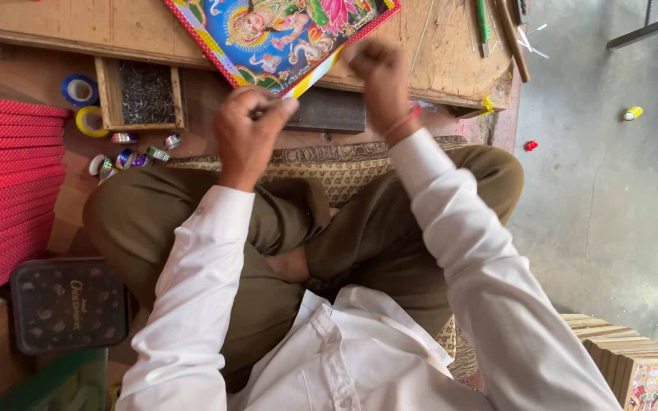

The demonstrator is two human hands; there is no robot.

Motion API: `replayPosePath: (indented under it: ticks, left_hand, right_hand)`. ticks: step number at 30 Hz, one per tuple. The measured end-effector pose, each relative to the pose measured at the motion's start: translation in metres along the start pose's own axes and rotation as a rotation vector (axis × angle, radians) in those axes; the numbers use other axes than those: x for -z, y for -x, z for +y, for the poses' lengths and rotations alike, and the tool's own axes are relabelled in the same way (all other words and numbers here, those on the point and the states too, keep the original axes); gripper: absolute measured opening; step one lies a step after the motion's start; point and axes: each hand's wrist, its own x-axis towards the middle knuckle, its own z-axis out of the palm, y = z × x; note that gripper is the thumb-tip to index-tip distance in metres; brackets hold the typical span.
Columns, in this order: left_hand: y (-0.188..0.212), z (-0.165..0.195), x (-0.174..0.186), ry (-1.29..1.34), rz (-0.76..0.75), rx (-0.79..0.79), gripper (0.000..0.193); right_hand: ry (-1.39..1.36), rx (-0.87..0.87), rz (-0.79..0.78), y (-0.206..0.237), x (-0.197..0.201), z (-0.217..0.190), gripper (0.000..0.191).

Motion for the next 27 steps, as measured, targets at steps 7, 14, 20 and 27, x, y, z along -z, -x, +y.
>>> replayPosePath:
  ticks: [7, 14, 20, 27]
  left_hand:
    - [-0.004, -0.019, 0.016, -0.264, 0.137, 0.109, 0.034]
    - [-0.007, -0.029, 0.011, -0.303, 0.118, 0.199, 0.043]
    - [-0.008, -0.031, 0.009, -0.269, 0.138, 0.236, 0.044]
    - [-0.008, -0.029, 0.007, -0.202, 0.146, 0.266, 0.044]
  right_hand:
    - [0.233, 0.163, 0.162, -0.101, 0.079, -0.001, 0.018]
    - [0.348, 0.184, 0.223, -0.115, 0.076, 0.021, 0.009]
    - [0.318, 0.252, 0.203, -0.116, 0.08, 0.027, 0.031]
    - [0.402, 0.282, 0.233, -0.114, 0.079, 0.026, 0.044]
